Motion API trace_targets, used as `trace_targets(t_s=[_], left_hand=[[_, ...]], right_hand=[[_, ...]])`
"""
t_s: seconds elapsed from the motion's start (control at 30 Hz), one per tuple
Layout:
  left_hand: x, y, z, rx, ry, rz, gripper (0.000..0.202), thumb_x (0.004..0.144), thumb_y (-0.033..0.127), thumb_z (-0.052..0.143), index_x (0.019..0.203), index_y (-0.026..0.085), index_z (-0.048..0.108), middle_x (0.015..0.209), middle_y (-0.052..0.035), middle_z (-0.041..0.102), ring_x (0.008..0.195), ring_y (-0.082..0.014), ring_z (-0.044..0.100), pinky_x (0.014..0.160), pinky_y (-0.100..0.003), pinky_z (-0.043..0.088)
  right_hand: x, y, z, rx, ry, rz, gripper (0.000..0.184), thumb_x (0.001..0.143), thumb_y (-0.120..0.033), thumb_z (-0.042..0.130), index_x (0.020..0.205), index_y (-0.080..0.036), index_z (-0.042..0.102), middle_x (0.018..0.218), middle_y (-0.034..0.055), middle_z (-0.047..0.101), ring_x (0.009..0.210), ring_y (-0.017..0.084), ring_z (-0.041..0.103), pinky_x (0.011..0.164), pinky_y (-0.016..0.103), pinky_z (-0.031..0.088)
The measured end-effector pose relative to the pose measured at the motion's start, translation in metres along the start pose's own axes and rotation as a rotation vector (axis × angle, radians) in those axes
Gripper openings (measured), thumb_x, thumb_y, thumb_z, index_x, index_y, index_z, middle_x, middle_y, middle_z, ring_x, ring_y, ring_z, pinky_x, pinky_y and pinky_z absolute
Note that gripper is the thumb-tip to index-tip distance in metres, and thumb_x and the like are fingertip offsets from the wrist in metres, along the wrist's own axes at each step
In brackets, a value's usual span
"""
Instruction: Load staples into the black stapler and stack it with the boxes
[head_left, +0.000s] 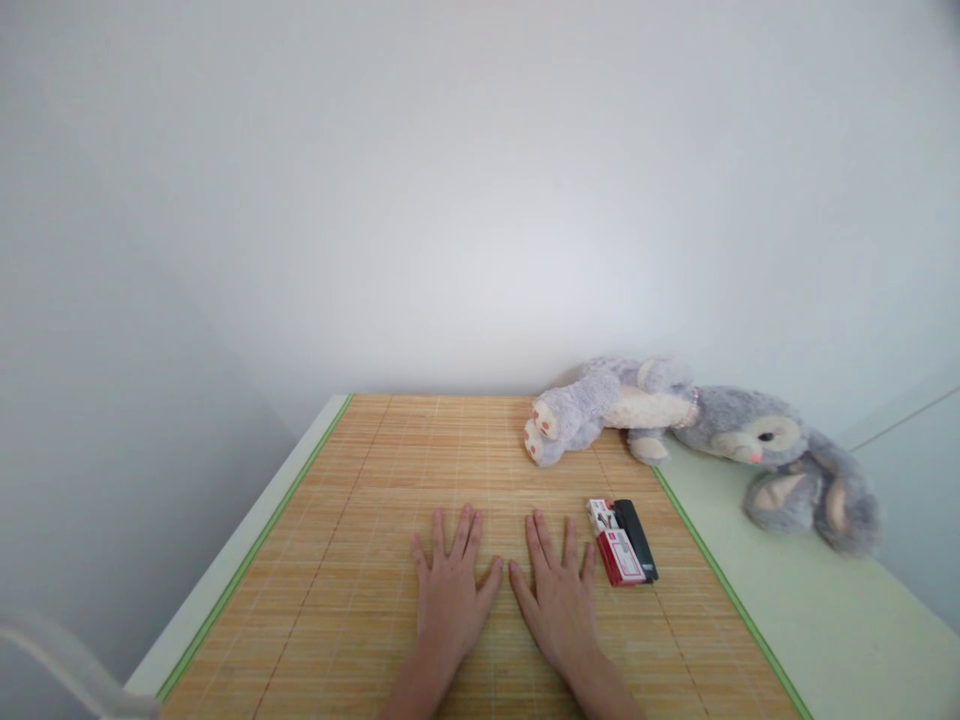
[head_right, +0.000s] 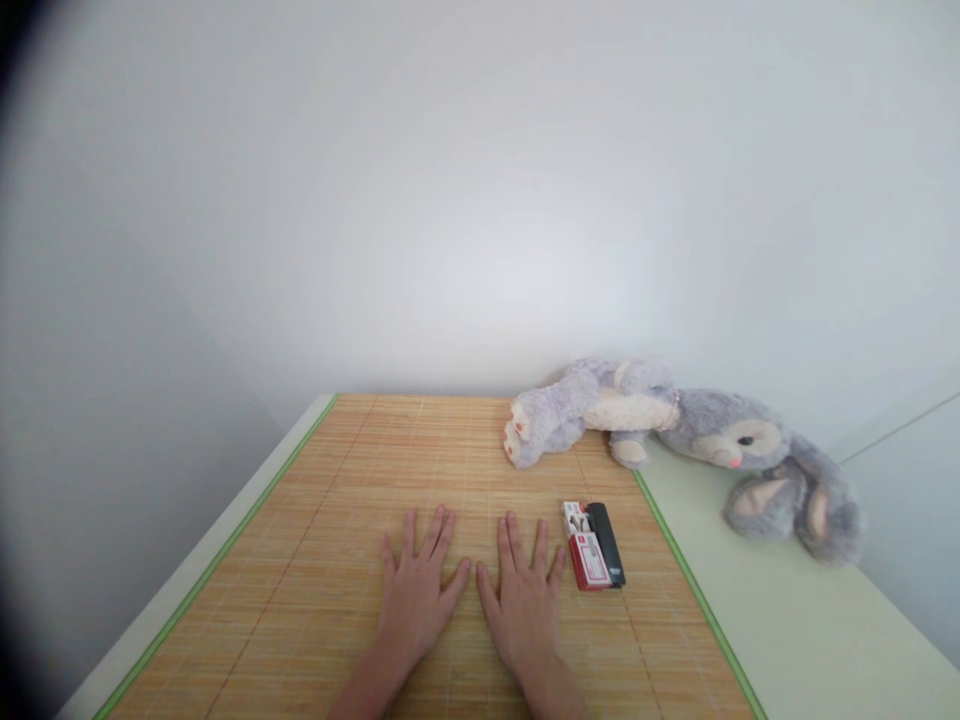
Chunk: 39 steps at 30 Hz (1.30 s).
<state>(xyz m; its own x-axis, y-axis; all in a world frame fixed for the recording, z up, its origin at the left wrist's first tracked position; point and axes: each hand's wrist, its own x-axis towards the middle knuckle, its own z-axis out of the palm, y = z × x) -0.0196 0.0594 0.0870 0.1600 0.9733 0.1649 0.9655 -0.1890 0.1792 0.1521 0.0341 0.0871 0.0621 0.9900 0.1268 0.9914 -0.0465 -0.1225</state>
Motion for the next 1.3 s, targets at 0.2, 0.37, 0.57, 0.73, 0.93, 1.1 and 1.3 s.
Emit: trace_targets(t_s=[0.2,0.37,0.57,0.73,0.93,1.1,1.3], left_hand=[[-0.0002,0.0001,-0.0012,-0.009,0.013,0.003,0.072,0.099,0.055,0.041,0.163,0.035,0.015,0.170,0.0097,0.014,0.158,-0.0413,-0.008,0.122,-0.072,-0.008],[0.0004,-0.0006,-0.0010,-0.009,0.018,0.007,0.072,0.099,0.053,0.041,0.163,0.036,0.014,0.170,0.0092,0.016,0.158,-0.0382,-0.009,0.122,-0.071,-0.009],[0.0016,-0.0004,-0.0009,-0.007,0.007,0.011,0.071,0.099,0.052,0.041,0.163,0.036,0.015,0.169,0.0082,0.019,0.159,-0.0374,-0.007,0.121,-0.072,-0.011],[0.0023,-0.0005,-0.0035,-0.007,-0.019,0.015,0.069,0.099,0.051,0.040,0.162,0.036,0.016,0.169,0.0060,0.021,0.159,-0.0383,-0.005,0.120,-0.074,-0.010],[0.0022,0.0005,-0.0041,0.000,-0.041,0.014,0.068,0.100,0.050,0.038,0.163,0.036,0.014,0.170,0.0052,0.018,0.159,-0.0378,-0.003,0.119,-0.075,-0.008],[0.0019,0.0021,-0.0050,0.002,-0.035,0.005,0.069,0.099,0.049,0.039,0.163,0.036,0.015,0.170,0.0054,0.017,0.159,-0.0392,0.001,0.119,-0.075,-0.007],[0.0016,0.0014,-0.0041,-0.022,-0.008,0.014,0.067,0.099,0.048,0.040,0.162,0.039,0.019,0.170,0.0061,0.020,0.159,-0.0391,0.002,0.121,-0.075,-0.006]], right_hand=[[0.0004,0.0008,0.0010,0.015,0.010,-0.005,0.070,0.102,-0.056,0.037,0.164,-0.031,0.019,0.170,-0.0070,0.017,0.157,0.039,-0.013,0.122,0.073,-0.002],[0.0010,0.0011,0.0002,0.024,-0.005,-0.006,0.070,0.102,-0.055,0.037,0.164,-0.030,0.018,0.170,-0.0073,0.015,0.157,0.040,-0.012,0.122,0.072,-0.003],[0.0013,0.0017,-0.0026,0.031,-0.009,0.004,0.071,0.100,-0.054,0.041,0.163,-0.032,0.019,0.170,-0.0090,0.018,0.157,0.041,-0.009,0.123,0.072,0.000],[0.0021,0.0014,-0.0030,0.021,-0.004,-0.003,0.068,0.101,-0.051,0.038,0.163,-0.032,0.019,0.169,-0.0105,0.018,0.157,0.041,-0.010,0.122,0.074,0.001],[0.0012,0.0019,-0.0022,-0.004,-0.012,-0.007,0.068,0.101,-0.052,0.037,0.163,-0.032,0.018,0.169,-0.0103,0.016,0.157,0.041,-0.009,0.122,0.074,0.002],[0.0011,0.0008,-0.0031,-0.008,-0.017,-0.009,0.068,0.101,-0.051,0.037,0.164,-0.031,0.017,0.170,-0.0090,0.015,0.157,0.040,-0.009,0.122,0.073,0.001],[0.0021,-0.0001,-0.0038,0.009,-0.026,0.000,0.068,0.101,-0.052,0.037,0.164,-0.032,0.018,0.170,-0.0095,0.015,0.157,0.041,-0.008,0.122,0.074,0.002]])
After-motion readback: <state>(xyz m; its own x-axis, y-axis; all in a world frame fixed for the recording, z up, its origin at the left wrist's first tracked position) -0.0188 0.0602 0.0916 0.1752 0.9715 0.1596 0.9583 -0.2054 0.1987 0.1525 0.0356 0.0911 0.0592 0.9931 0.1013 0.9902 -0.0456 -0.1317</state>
